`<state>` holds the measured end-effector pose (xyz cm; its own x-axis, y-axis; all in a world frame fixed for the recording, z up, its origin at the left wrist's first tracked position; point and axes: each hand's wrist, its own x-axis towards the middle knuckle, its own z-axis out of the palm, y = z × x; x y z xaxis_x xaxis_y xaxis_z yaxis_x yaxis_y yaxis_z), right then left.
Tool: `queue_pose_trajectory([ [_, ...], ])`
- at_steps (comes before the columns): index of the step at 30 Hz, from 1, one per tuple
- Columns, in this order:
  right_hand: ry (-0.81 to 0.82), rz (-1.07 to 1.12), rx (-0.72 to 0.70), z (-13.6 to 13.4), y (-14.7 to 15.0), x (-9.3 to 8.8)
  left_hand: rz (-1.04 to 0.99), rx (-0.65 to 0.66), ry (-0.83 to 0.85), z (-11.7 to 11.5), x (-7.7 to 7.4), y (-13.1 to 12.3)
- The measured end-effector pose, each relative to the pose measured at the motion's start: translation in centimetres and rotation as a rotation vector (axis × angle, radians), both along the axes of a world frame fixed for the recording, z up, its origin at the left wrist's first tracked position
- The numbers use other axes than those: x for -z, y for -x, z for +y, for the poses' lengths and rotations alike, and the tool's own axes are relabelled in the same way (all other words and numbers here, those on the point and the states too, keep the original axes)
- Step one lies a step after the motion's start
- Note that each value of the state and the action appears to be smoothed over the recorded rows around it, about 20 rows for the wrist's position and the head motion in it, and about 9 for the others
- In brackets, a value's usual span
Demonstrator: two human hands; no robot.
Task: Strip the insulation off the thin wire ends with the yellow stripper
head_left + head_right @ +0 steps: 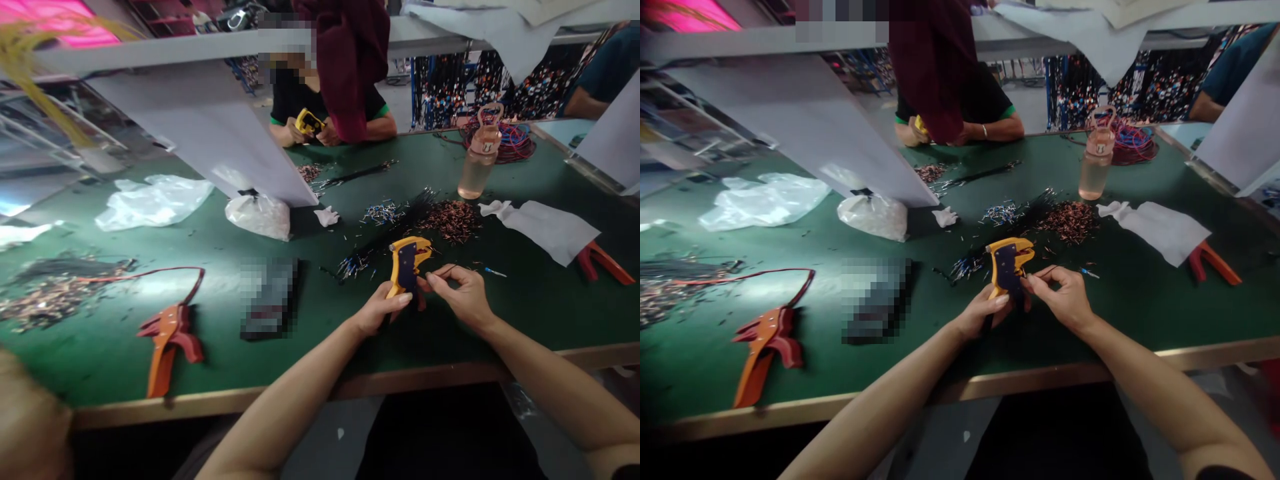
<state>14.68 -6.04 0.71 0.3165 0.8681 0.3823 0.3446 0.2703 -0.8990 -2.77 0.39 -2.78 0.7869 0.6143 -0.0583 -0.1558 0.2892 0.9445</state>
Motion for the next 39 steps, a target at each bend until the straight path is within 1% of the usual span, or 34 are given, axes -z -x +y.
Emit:
queue_pose_trajectory([
  [10,0.012,0.007,0.041,-0.1,0.2,0.2,-0.019,0.012,-0.016,-0.2,-1.1,-0.2],
  [20,0.005,-0.019,0.041,-0.2,0.4,0.4,0.091,-0.028,-0.005,-0.3,-1.6,-0.2],
  [28,-0.019,-0.023,0.029,-0.1,0.4,0.4,0.166,-0.062,-0.071,-0.5,-1.5,-0.7],
  [31,-0.021,-0.01,0.025,0.0,0.4,0.4,0.154,-0.089,-0.034,-0.7,-1.2,-0.8],
  [36,0.023,0.034,0.021,0.0,0.5,0.2,0.173,-0.16,0.033,-0.9,-0.3,-0.9],
  [39,0.064,0.071,0.041,0.0,0.2,0.2,0.16,-0.16,0.054,-0.8,-0.4,-0.9],
])
